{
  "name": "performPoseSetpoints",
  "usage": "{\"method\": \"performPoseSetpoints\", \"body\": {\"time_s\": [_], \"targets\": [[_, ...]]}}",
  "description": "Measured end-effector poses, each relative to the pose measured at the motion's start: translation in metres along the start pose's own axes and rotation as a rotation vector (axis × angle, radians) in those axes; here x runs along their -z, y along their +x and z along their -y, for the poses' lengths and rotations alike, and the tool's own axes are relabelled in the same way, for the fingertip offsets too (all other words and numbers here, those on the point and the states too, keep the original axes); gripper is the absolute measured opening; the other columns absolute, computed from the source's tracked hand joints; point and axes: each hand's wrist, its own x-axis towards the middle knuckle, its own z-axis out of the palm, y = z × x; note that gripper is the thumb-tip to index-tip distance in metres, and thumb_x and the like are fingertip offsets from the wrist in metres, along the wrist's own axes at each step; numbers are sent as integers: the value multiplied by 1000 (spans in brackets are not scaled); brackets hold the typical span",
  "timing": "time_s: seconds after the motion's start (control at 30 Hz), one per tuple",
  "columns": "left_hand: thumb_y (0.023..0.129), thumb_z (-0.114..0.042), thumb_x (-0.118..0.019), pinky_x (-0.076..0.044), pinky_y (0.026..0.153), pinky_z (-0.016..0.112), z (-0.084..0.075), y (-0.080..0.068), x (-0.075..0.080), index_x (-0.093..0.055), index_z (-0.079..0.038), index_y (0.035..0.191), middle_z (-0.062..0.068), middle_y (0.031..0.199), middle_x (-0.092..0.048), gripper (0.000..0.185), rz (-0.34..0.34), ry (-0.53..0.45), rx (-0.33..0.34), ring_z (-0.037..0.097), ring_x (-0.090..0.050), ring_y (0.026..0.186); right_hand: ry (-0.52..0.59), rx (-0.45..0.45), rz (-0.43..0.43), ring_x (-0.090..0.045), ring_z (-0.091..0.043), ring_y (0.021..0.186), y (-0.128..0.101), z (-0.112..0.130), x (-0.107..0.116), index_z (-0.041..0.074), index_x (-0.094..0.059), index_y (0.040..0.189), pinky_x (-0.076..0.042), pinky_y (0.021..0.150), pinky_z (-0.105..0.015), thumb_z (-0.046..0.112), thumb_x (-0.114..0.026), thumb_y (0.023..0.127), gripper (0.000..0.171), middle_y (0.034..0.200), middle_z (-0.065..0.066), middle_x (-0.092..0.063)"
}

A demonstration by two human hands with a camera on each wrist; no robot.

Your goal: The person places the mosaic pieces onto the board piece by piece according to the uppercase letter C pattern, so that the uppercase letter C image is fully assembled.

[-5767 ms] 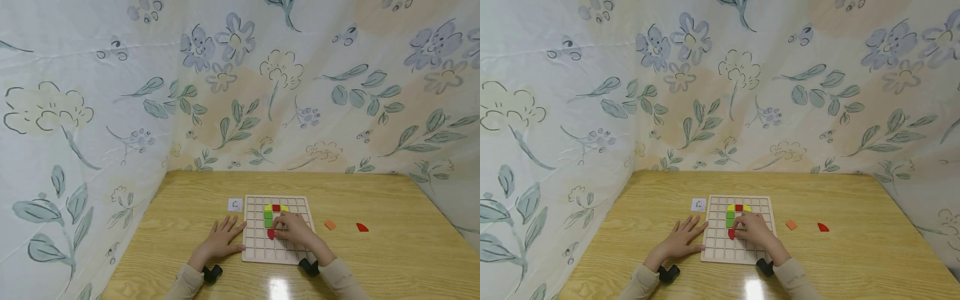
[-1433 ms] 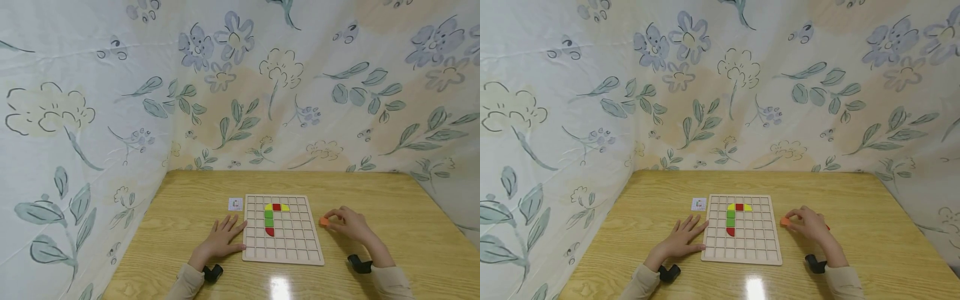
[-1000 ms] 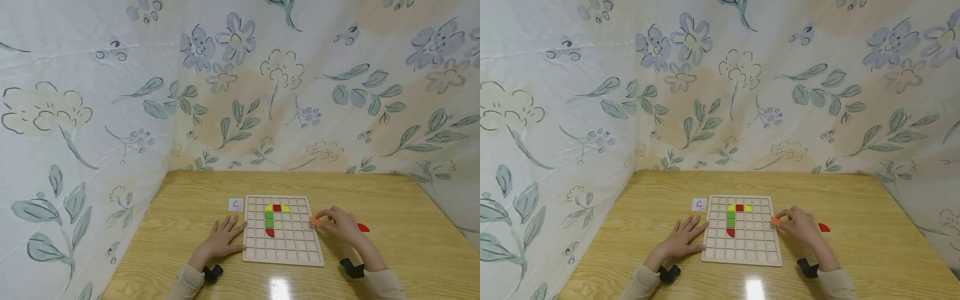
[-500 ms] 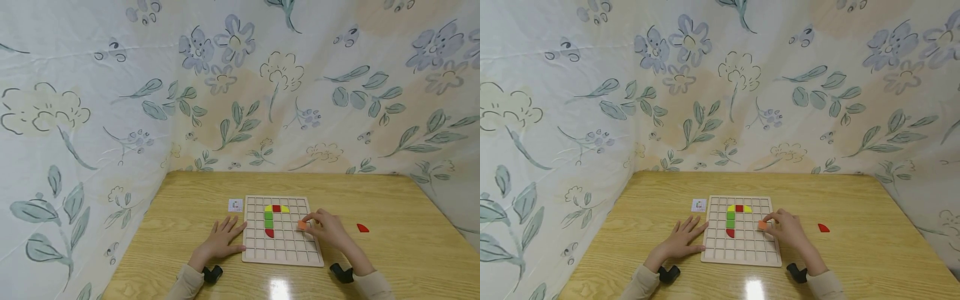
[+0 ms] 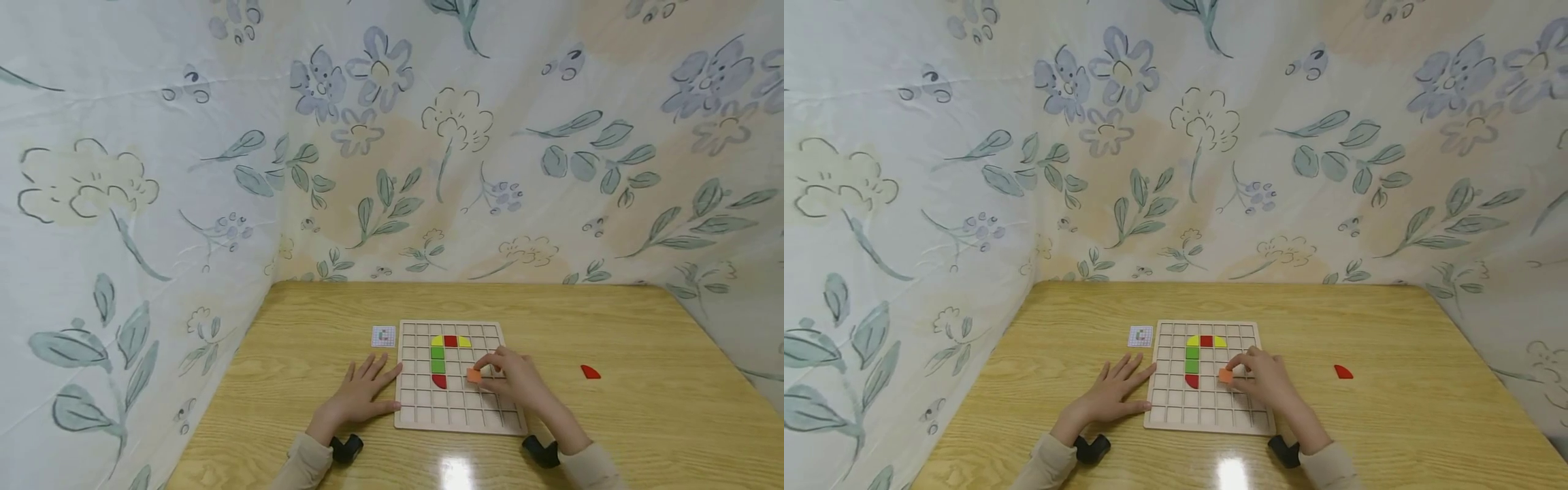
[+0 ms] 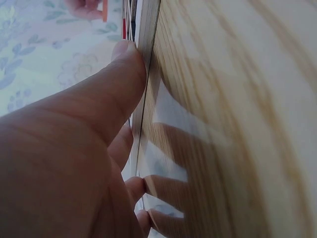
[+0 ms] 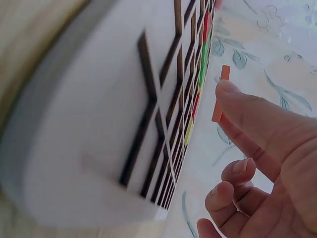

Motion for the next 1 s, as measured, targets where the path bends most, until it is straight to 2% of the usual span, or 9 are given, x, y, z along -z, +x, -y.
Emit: {"method": "performPoseSetpoints", "body": {"time_s": [0.3,0.77,1.0], "targets": [[89,-54,-50,-4,108,64,2,-3,-2,-24,-25,148,12,155,-14,71,-16,8,-7,37,-6,142,-26,47,-8,-43,-10,70,1,14,-9,25,-70,91,-28,71,-36,26,-78,73,19,75,7,-51],[89,-54,-50,-4,108,64,2,-7,-3,-24,-24,148,12,155,-13,71,-14,13,-14,37,-6,142,4,-15,46,-42,-12,70,6,28,-24,23,-68,87,-24,69,-35,26,-79,72,19,74,5,-49],[89,-55,-49,-5,108,64,4,-8,-5,-24,-25,148,11,155,-13,71,-15,27,-20,36,-6,142,-15,-53,52,-41,-11,70,6,31,-29,24,-68,86,-27,70,-37,26,-80,71,19,76,5,-50]]}}
